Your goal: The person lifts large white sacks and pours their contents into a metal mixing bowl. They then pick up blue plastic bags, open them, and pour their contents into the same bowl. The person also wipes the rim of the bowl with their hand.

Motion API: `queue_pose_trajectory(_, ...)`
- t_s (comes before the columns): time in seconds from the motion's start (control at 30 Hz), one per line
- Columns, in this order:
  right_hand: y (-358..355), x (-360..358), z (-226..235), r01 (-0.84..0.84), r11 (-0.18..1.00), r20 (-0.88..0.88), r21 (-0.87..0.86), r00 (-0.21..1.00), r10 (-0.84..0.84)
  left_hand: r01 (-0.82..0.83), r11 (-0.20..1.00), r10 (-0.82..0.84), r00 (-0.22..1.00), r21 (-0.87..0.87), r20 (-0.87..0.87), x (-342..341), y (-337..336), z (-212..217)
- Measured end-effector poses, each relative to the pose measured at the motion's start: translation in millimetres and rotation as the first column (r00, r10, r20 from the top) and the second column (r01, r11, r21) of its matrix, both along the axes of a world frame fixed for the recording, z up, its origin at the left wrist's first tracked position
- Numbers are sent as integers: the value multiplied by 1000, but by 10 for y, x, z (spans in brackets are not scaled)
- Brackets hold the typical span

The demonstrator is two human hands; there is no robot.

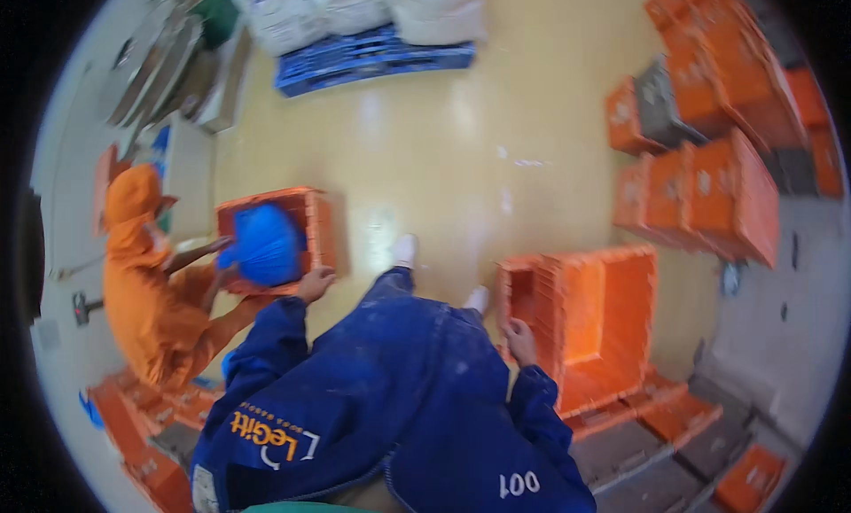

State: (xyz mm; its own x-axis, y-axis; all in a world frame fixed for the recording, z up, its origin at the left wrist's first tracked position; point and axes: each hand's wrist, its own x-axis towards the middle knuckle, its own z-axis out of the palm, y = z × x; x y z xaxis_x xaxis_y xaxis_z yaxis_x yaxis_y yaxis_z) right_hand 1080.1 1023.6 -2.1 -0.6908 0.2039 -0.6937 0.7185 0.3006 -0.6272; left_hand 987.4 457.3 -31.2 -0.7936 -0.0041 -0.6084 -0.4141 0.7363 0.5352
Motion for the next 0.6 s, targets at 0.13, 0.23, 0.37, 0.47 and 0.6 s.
queue_pose_trajectory(0.13,765,503,-182,37,995,-66,96,997,-31,-128,987,124,991,97,47,377,725,-249)
queue_pose_trajectory(0.23,1250,953,-138,152,961,-179,231,977,-112,-8,990,-5,996,138,94,571,1486,-115)
queue_pose_trajectory(0.37,1861,1698,-529,215,925,-191,314,968,-161,142,923,-209,966,358,154,956,2321,96)
queue_pose_trajectory(0.47,1830,1839,-420,83,930,-6,358,996,-86,238,933,-265,962,269,69,1078,2609,354)
queue_pose_trajectory(0.6,1766,1536,-452,-194,950,95,247,980,175,97,978,-118,987,184,107,1281,2644,704)
